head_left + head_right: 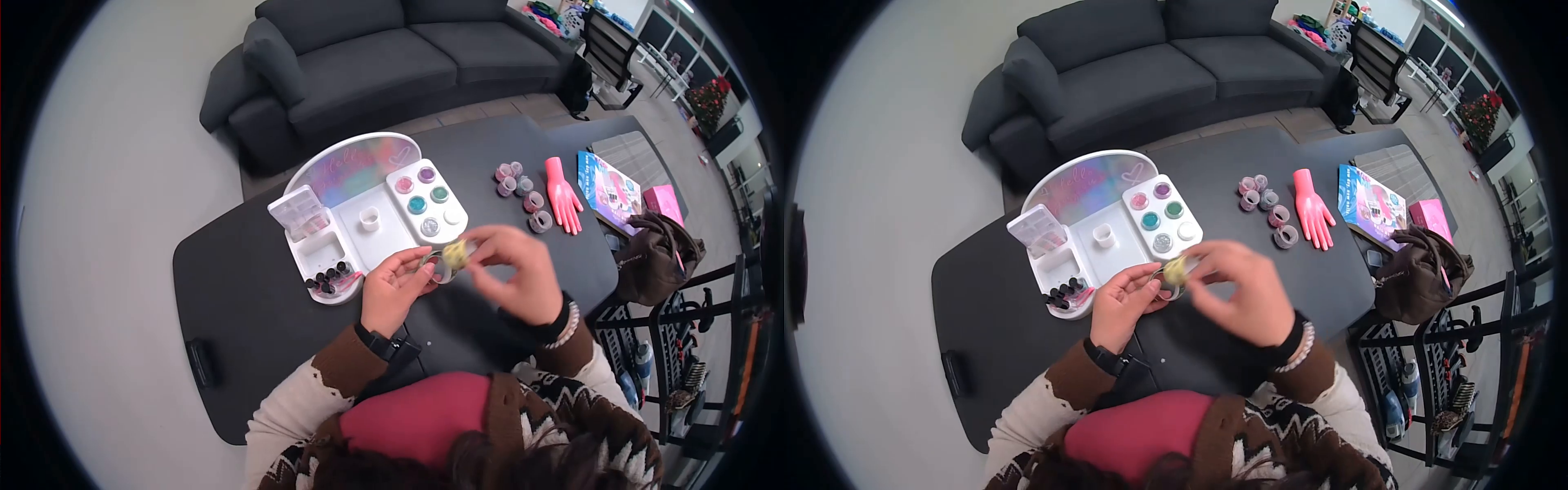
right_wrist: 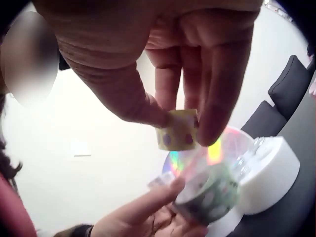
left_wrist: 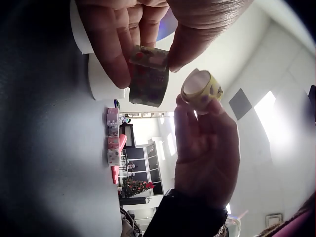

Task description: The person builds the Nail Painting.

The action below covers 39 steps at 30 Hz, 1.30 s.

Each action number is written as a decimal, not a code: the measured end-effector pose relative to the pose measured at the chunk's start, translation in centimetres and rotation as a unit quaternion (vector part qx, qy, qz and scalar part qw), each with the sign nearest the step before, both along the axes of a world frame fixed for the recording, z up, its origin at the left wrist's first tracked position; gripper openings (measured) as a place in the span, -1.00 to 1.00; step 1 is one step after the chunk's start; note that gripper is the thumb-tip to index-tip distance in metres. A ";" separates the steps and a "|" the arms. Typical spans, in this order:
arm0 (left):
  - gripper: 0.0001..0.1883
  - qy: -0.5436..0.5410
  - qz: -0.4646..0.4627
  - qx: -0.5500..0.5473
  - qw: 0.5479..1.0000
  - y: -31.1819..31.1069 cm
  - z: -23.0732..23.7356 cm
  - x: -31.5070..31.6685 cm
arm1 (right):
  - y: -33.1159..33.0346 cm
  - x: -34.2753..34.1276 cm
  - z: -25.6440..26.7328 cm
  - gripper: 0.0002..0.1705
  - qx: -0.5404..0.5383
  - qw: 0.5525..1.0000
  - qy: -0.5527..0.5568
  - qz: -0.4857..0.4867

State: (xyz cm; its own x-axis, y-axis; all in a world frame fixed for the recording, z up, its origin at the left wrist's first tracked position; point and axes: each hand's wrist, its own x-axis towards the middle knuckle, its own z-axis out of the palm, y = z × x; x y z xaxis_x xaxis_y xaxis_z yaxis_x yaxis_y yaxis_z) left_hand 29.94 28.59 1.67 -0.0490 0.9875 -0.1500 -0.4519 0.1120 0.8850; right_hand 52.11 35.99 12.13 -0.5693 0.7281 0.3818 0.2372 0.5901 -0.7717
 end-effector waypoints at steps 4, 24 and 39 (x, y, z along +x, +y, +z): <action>-0.61 -0.015 0.004 0.021 1.000 -0.2 0.1 -0.1 | -2.4 -2.0 -1.5 -0.72 0.014 1.000 -0.001 0.011; -0.63 0.031 0.047 0.008 0.998 -0.6 0.5 0.4 | -2.3 -2.1 -1.8 -0.69 0.144 0.984 -0.107 -0.006; -0.28 0.050 0.036 0.083 0.995 -0.9 1.5 0.6 | -2.4 -2.4 -2.7 -0.59 0.124 0.990 -0.071 -0.018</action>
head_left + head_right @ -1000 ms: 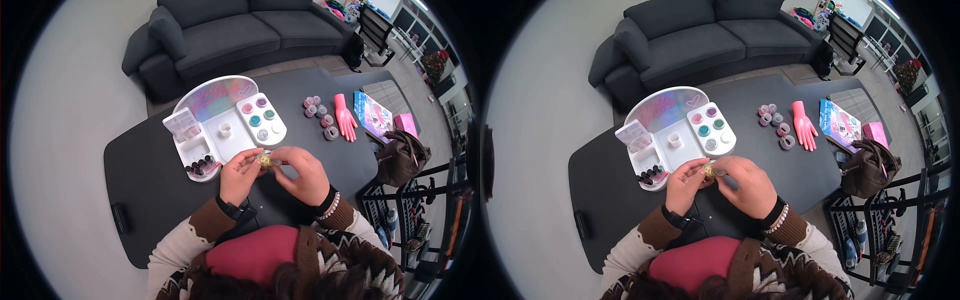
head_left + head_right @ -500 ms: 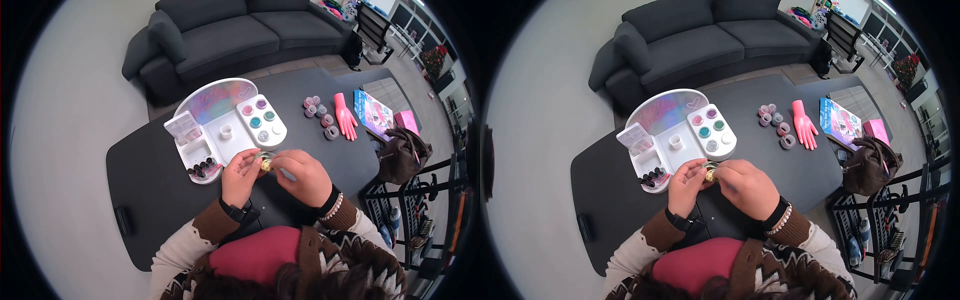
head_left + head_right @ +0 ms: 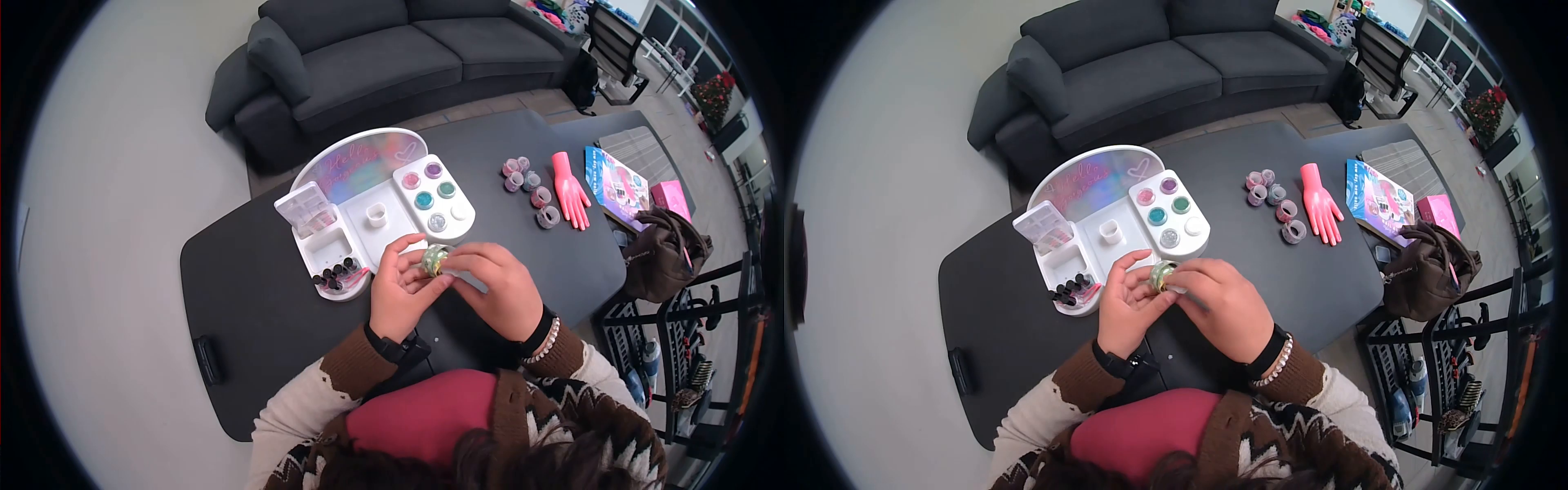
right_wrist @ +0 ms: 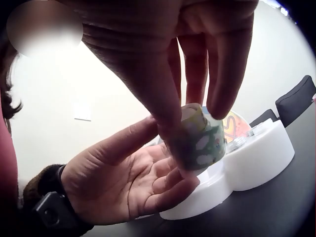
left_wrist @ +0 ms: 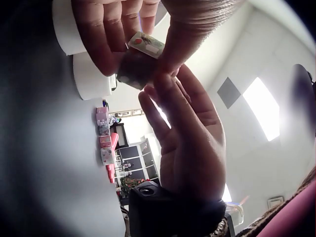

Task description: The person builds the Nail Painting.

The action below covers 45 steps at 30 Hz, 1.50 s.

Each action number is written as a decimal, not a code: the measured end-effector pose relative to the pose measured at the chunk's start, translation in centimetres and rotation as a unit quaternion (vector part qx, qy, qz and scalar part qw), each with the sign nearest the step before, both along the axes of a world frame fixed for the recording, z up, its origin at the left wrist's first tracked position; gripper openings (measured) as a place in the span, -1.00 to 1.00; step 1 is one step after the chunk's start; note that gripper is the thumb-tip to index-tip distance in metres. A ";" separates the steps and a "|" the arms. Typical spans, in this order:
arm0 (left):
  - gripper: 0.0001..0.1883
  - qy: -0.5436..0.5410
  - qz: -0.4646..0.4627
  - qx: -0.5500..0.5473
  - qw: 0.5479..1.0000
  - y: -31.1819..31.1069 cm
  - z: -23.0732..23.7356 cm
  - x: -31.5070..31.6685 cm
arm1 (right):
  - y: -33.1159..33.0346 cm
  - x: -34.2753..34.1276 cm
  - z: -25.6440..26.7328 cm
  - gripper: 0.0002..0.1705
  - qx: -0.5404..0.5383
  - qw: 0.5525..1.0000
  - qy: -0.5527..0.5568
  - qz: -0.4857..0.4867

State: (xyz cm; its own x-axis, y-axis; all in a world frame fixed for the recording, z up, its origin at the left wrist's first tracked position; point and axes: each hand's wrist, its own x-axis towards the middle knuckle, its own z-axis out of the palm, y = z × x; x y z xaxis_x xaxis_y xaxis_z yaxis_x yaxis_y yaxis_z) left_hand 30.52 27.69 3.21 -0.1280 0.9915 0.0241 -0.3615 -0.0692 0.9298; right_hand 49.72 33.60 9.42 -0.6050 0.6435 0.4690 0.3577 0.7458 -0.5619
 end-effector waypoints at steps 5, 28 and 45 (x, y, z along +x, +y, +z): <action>-0.25 -0.043 0.026 0.010 0.999 0.2 -0.1 -0.1 | 0.9 0.3 1.1 -0.47 0.020 0.999 0.023 -0.018; -0.18 -0.040 -0.053 0.004 0.998 -0.1 0.6 -0.2 | 0.6 -1.1 -3.2 -0.34 -0.450 0.838 0.306 0.020; -0.06 -0.020 0.008 0.018 1.000 -0.7 3.0 -0.9 | -0.1 -1.4 -1.5 -0.33 -0.451 0.879 0.136 0.073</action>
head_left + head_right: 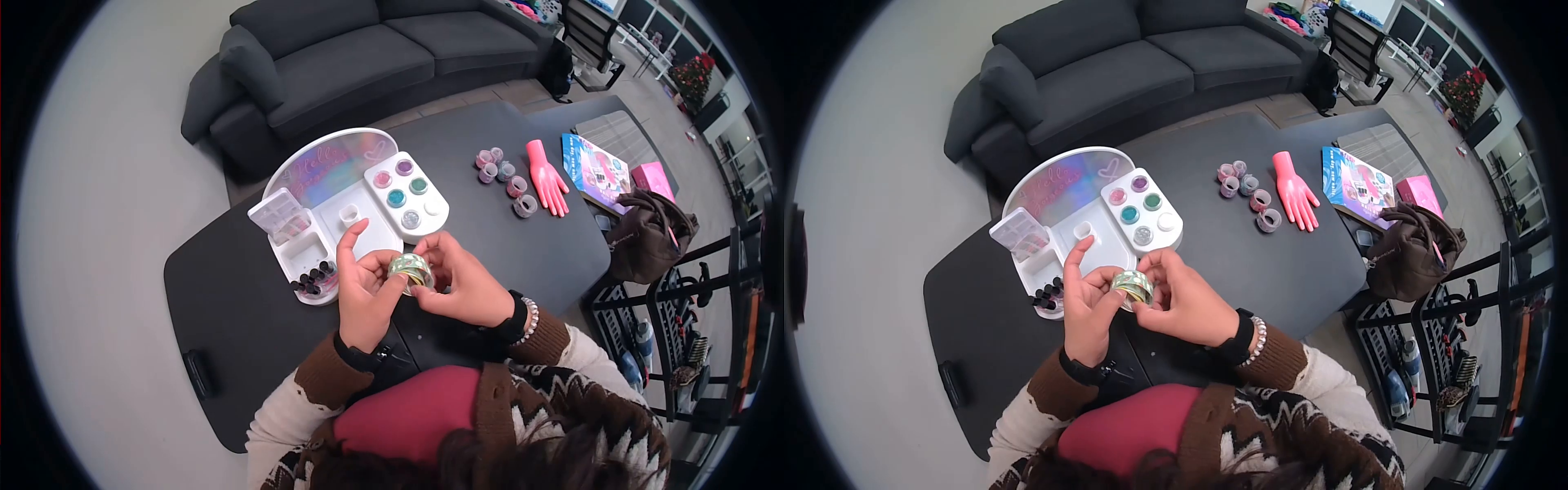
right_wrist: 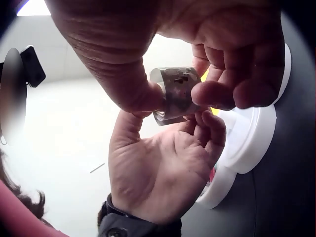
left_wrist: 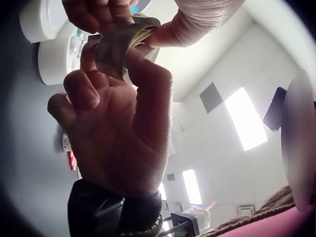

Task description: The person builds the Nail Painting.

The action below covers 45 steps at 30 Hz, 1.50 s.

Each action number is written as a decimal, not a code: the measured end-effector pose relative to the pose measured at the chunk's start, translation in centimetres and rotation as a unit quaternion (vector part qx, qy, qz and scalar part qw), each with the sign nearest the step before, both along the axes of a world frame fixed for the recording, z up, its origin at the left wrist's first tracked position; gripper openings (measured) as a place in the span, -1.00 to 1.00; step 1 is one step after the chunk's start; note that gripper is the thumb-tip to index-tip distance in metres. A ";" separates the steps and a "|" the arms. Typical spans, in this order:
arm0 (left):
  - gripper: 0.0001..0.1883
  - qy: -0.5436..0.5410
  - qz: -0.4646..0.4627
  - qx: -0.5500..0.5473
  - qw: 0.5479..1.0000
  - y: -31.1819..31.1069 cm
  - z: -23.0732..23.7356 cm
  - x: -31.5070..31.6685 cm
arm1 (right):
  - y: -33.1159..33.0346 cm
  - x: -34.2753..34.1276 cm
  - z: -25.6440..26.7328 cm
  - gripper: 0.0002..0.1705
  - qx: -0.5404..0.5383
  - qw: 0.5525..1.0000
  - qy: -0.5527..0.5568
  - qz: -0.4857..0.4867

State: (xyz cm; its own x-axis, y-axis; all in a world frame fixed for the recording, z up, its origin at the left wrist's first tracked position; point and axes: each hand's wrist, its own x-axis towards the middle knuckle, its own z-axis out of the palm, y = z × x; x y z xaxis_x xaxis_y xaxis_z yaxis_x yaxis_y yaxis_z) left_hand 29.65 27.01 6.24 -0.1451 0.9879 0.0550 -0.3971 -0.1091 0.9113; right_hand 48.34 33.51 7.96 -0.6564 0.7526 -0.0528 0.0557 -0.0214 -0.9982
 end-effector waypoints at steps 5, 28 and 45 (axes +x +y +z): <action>0.03 -0.061 0.014 0.025 0.998 0.0 -0.6 0.4 | 0.2 -0.2 1.5 -0.26 0.066 0.995 -0.073 0.017; -0.29 0.007 -0.051 -0.150 0.987 0.3 -0.5 -1.0 | 15.5 6.1 -1.5 -0.85 0.421 0.739 -0.464 -0.249; -0.30 0.006 0.028 -0.117 0.993 0.3 -0.4 -1.3 | -0.2 0.0 2.9 -0.55 0.485 0.864 -0.123 -0.060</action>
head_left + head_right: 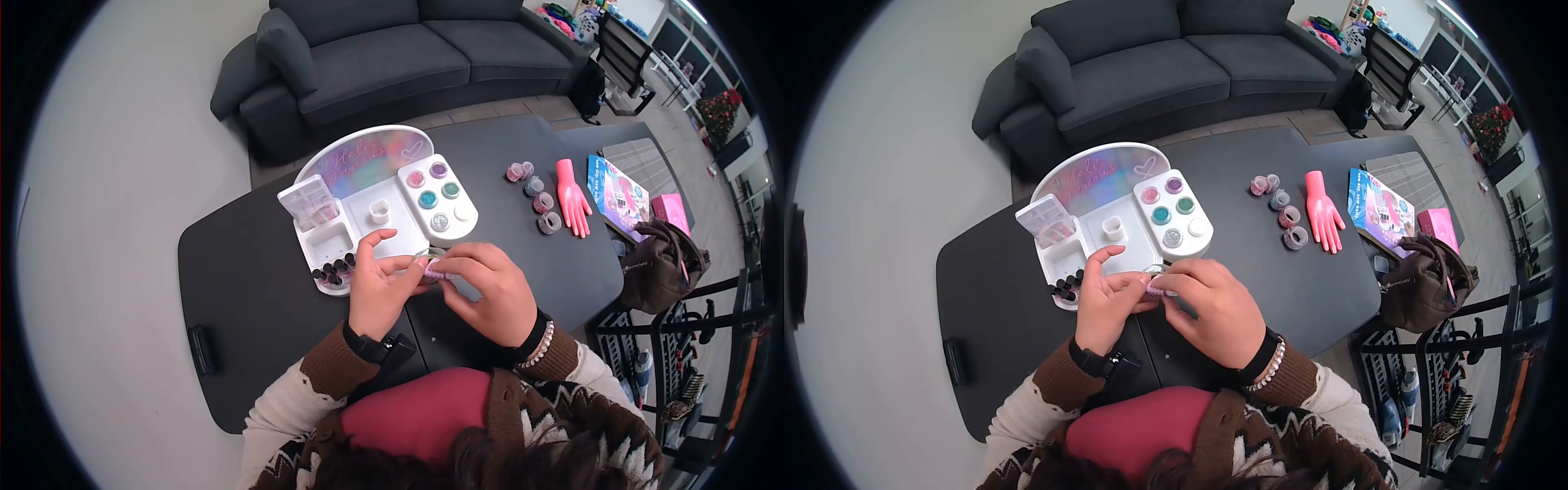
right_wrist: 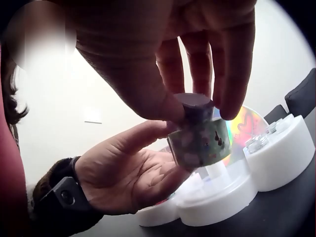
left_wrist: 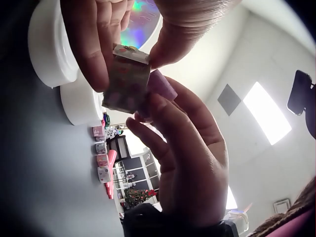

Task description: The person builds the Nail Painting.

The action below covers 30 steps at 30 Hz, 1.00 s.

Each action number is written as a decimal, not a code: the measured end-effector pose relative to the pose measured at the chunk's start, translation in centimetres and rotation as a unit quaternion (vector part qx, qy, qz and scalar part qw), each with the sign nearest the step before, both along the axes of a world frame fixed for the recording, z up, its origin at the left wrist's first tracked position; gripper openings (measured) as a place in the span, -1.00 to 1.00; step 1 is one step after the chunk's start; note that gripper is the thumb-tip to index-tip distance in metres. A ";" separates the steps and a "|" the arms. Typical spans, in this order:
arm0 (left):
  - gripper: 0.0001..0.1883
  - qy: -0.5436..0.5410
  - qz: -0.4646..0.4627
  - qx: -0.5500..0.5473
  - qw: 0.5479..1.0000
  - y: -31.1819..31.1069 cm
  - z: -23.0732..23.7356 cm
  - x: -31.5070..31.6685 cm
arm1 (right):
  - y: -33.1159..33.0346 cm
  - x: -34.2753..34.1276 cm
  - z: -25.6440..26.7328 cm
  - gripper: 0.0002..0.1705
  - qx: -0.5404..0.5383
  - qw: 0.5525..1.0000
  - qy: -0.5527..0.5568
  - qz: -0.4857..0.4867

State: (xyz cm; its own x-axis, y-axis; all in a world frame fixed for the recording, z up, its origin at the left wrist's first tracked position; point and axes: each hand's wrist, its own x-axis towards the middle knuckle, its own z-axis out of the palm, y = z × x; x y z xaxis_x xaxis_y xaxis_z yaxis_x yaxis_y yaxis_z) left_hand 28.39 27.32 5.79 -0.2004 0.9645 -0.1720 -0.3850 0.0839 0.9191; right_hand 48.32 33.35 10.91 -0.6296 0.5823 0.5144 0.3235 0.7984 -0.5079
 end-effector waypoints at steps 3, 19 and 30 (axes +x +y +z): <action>-0.28 0.020 0.018 0.017 0.999 0.0 -0.2 0.3 | -0.4 -0.1 -0.1 -0.60 -0.034 0.999 -0.013 -0.023; -0.26 0.014 0.019 0.044 0.999 -0.2 0.1 0.8 | -0.5 -0.5 0.2 -0.53 -0.141 0.988 0.033 -0.056; -0.34 -0.008 -0.009 -0.012 1.000 -0.3 0.5 0.5 | 20.2 5.8 -4.0 -0.59 0.035 0.917 -0.306 -0.253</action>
